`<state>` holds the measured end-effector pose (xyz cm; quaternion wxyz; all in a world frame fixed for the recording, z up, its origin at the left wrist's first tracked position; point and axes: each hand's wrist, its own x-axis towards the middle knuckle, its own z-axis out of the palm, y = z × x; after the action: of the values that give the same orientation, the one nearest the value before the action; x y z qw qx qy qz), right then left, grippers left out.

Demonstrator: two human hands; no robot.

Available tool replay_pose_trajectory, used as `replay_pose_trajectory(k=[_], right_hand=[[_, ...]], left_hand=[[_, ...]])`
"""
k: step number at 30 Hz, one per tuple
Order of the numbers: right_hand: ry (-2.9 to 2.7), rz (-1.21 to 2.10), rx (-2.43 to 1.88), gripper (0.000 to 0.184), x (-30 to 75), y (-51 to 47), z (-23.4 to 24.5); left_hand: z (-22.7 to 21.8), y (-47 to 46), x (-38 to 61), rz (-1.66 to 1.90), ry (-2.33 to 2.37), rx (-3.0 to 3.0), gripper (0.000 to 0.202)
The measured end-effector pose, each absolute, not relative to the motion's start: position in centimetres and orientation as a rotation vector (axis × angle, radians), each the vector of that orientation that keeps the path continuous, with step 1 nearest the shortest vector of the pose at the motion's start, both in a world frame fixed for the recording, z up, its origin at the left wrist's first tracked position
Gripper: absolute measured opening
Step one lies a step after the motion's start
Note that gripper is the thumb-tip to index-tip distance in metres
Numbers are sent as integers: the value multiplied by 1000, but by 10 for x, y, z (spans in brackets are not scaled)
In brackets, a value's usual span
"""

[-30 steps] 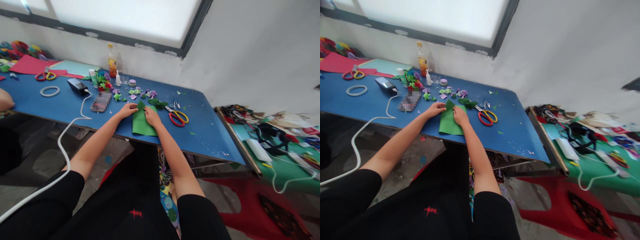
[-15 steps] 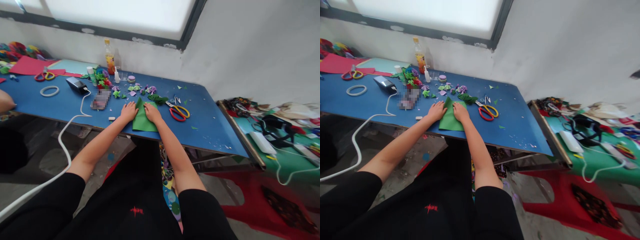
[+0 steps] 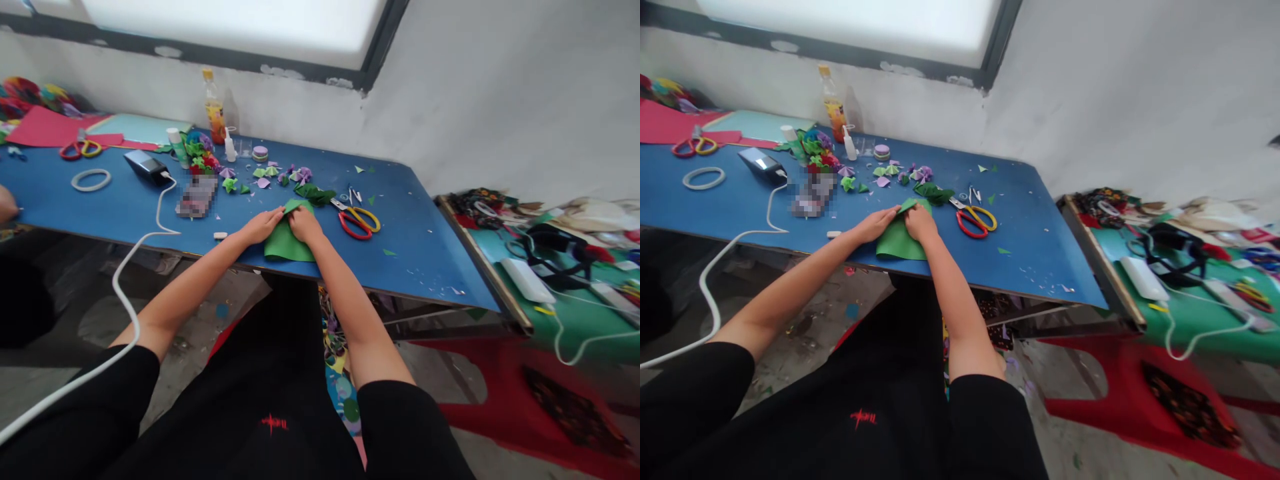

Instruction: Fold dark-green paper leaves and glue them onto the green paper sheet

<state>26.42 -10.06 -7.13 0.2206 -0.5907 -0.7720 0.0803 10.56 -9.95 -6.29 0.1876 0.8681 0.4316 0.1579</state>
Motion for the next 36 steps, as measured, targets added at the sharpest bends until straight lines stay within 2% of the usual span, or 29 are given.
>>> replay_pose_trajectory(k=[3,8,14,18,23,26,30,36], right_hand=[[-2021,220,-1653,43,270,-97,-73],[-1765,121,-1682,53,277,-97,-73],[-2093,273,-1569,46,271,-101,-70],[-2124,275,-1592,45,272,-101,-69],[-2184,326,-1562,46,277,-101,-63],[-2214,379,-1535,44,281,-98,-57],[-2230,451,-1492,43,288,-94,-53],[-2181,514,-1458,48,294,-94,-60]], left_hand=[[-65,-109,116,400,1062,2564,58],[-63,-115,124,163,1070,2732,66],[-54,-120,118,132,1047,2713,64],[-49,-145,101,43,965,2658,84],[-52,-161,73,84,738,2626,91],[-50,-154,61,132,638,2580,85],[-44,-138,50,192,520,2463,62],[-44,-119,54,218,518,2651,54]])
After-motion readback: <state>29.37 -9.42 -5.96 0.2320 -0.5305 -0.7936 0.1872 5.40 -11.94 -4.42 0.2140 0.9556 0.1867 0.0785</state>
